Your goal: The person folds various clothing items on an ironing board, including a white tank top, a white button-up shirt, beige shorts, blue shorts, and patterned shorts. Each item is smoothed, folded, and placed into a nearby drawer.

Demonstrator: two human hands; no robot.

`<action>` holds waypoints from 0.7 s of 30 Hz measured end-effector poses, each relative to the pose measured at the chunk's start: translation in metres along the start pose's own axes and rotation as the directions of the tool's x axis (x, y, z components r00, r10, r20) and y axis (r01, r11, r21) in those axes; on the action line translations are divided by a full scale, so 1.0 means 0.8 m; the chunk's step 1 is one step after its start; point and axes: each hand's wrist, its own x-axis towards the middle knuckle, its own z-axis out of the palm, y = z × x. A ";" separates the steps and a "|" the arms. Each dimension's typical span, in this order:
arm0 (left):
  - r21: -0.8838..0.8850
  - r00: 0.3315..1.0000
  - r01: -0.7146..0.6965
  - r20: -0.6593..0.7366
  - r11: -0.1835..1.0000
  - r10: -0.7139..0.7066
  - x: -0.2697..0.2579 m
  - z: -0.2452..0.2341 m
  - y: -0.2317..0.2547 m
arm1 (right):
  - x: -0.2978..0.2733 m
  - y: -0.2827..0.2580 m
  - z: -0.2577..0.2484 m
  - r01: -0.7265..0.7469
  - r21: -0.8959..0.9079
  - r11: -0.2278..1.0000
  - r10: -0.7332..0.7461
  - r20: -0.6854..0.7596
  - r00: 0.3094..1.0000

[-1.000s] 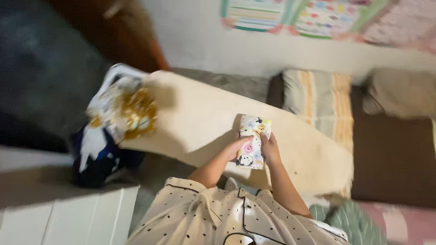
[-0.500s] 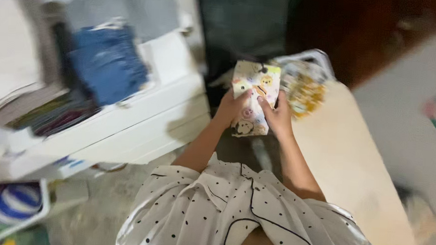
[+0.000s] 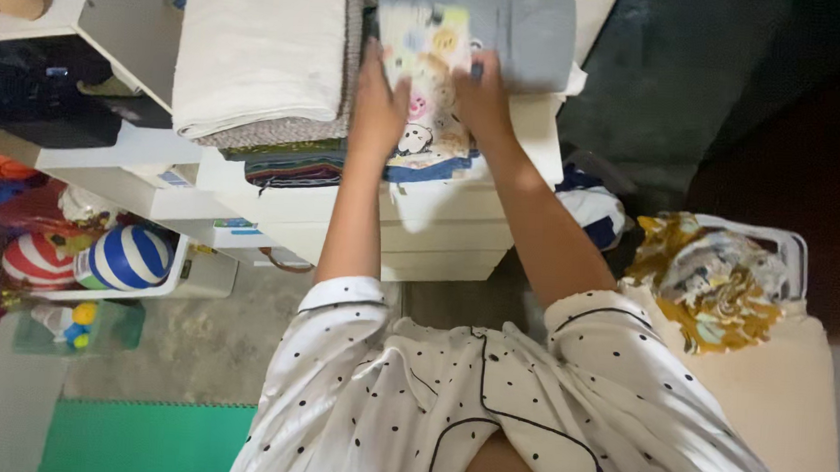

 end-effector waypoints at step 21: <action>0.640 0.939 -0.246 0.343 0.728 0.016 0.021 0.077 -0.010 | -0.039 0.063 -0.018 -0.100 -0.066 0.993 0.103 0.043 0.994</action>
